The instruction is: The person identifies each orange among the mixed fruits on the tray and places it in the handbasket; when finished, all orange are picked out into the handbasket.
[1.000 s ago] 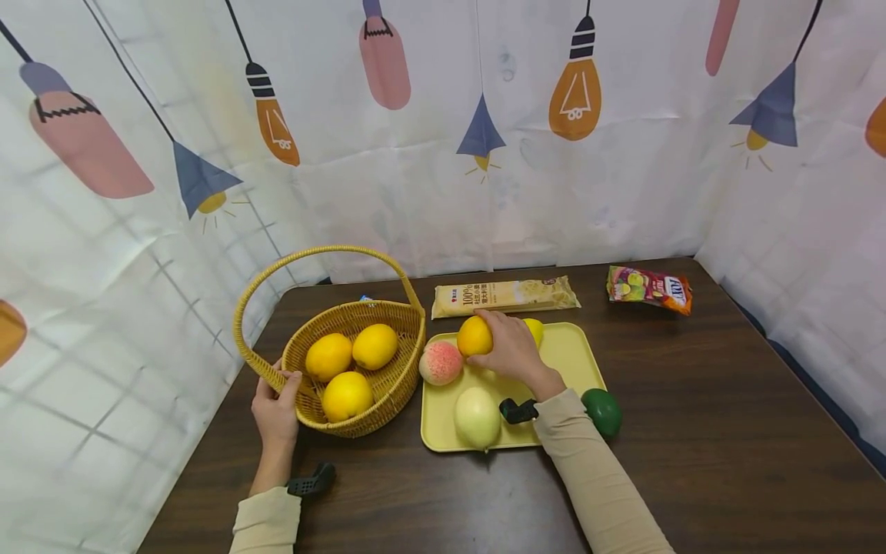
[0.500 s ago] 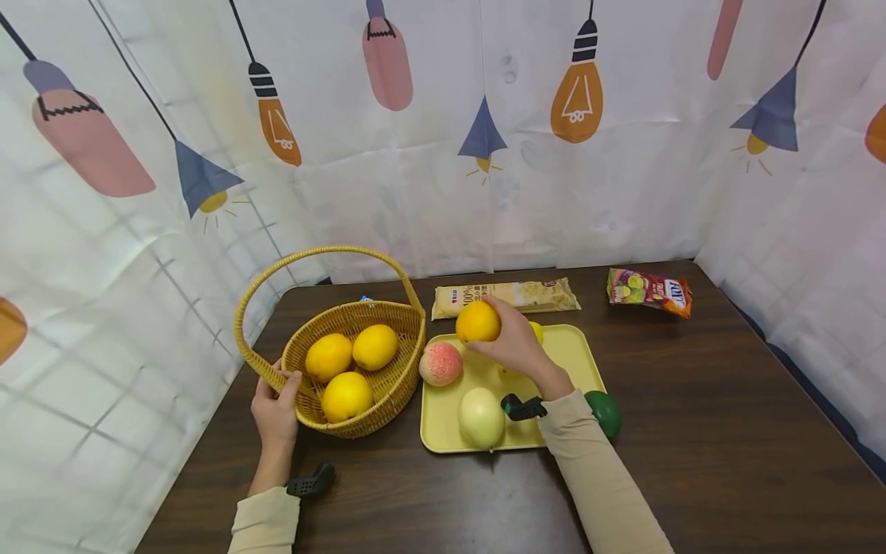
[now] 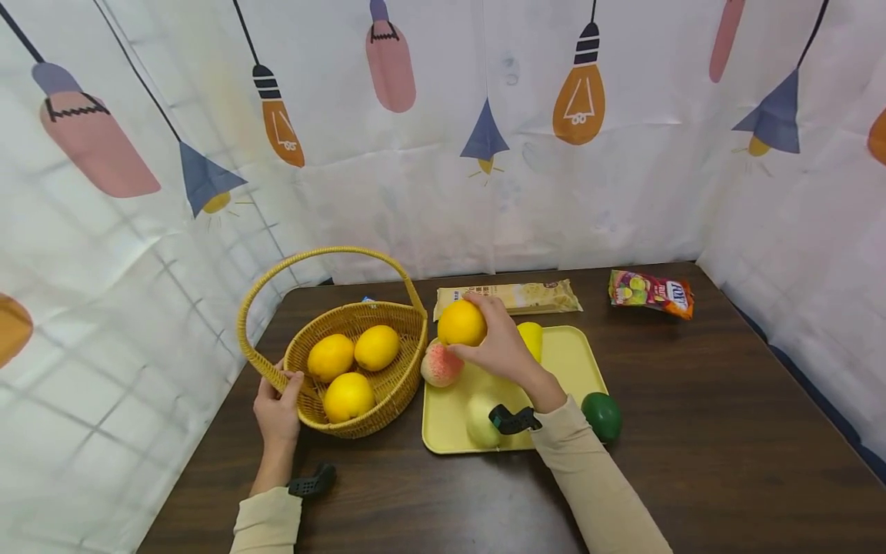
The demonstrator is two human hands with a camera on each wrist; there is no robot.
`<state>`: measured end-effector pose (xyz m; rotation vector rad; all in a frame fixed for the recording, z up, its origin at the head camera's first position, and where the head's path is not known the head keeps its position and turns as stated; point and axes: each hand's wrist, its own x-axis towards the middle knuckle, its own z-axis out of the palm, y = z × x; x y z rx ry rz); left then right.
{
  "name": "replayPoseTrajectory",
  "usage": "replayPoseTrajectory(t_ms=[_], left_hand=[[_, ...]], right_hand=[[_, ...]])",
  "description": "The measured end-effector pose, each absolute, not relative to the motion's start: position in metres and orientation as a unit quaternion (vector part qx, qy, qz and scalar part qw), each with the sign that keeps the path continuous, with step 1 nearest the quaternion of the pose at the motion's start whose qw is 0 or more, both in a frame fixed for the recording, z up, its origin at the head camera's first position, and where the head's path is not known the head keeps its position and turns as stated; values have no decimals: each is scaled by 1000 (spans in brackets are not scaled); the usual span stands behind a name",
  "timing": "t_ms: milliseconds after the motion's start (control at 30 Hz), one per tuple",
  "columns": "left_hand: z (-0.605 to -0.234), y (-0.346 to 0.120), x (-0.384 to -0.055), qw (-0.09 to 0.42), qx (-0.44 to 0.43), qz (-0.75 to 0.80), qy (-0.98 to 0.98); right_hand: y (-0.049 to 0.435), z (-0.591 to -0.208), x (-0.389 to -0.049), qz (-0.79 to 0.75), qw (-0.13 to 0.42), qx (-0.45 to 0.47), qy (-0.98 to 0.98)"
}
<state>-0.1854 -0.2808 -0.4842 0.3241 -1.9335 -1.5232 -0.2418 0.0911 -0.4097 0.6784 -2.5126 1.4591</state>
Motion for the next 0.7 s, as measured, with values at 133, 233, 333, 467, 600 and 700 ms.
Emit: replayPoseTrajectory(t_ms=[133, 233, 333, 467, 600, 700], left_hand=[[-478, -279, -183, 313, 121, -587, -737], [-468, -275, -178, 310, 114, -591, -735], [-461, -272, -173, 311, 106, -591, -737], [-466, -274, -176, 312, 115, -588, -737], [-477, -279, -182, 311, 124, -583, -740], [-473, -276, -180, 314, 118, -579, -743]], right_hand=[[85, -408, -236, 473, 81, 233, -846], [77, -407, -232, 468, 78, 243, -846], [67, -406, -229, 480, 68, 251, -838], [53, -404, -226, 496, 55, 257, -828], [40, -402, -225, 502, 52, 262, -823], [31, -401, -225, 502, 49, 267, -821]])
